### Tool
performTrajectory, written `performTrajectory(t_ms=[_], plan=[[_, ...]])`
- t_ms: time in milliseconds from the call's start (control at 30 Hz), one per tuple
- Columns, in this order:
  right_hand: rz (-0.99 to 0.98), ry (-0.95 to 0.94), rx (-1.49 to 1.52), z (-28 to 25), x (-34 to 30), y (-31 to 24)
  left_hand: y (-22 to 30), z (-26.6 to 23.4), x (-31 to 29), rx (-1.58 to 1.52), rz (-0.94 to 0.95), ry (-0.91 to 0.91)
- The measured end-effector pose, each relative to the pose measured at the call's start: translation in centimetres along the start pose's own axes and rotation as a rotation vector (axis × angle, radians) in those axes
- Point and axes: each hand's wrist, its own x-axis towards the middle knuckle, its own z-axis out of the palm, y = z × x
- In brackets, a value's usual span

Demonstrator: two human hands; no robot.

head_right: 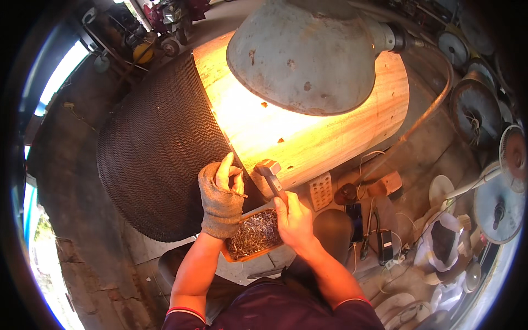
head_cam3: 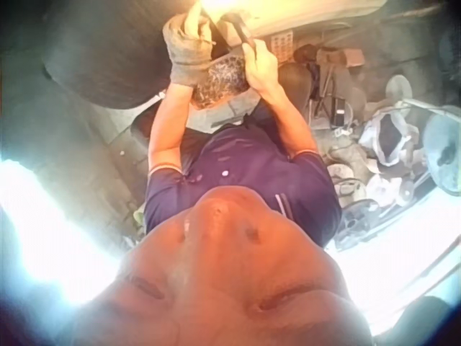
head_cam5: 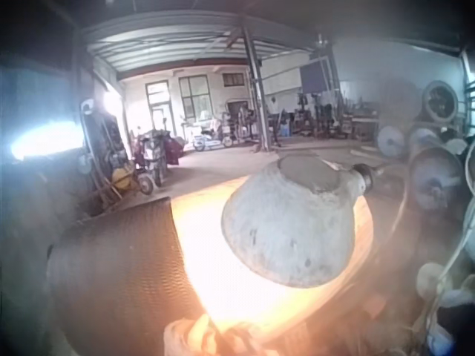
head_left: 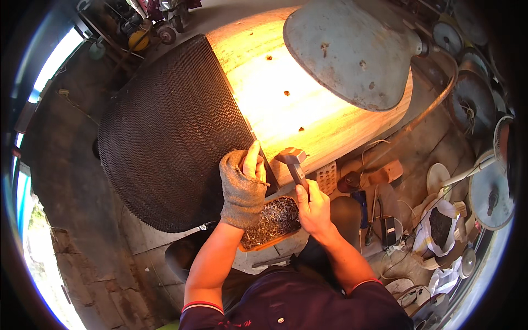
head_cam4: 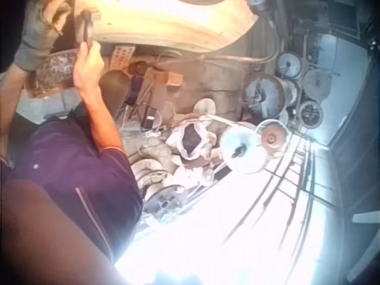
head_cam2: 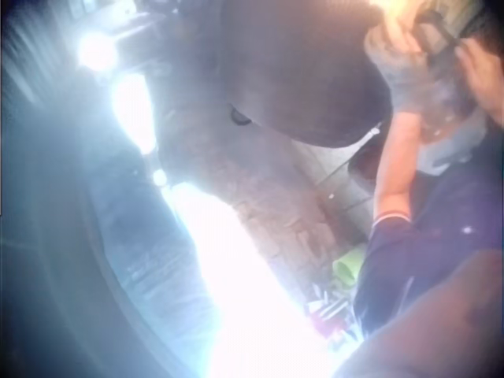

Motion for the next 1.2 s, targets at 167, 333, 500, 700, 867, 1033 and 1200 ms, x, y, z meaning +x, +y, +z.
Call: performTrajectory(t_ms=[167,333,500,700,867,1033,1200], plan=[[-0.077,0.021,-0.013,0.1,0.5,-0.2,1.4,0.3,1.1,0.147,-0.130,0.002],[-0.308,0.113,-0.093,0.4,0.8,-0.2,1.4,1.5,1.3,0.152,-0.163,0.001],[-0.193,0.009,-0.167,-0.3,1.3,-1.6,1.3,1.8,0.9,0.182,-0.138,0.021],[-0.149,-0.015,-0.273,-0.3,2.0,-1.6,1.7,1.3,1.2,0.201,-0.183,-0.062],[-0.414,0.207,-0.016,-0.7,0.6,-1.4,2.8,-3.0,-3.1,0.141,-0.052,-0.253],[-0.224,0.038,-0.070,-0.4,0.7,-1.4,2.7,-2.9,-11.9,0.191,-0.112,-1.011],[-0.319,0.103,-0.168,0.8,0.8,0.6,2.8,-2.9,-13.4,0.286,0.044,-1.112]])
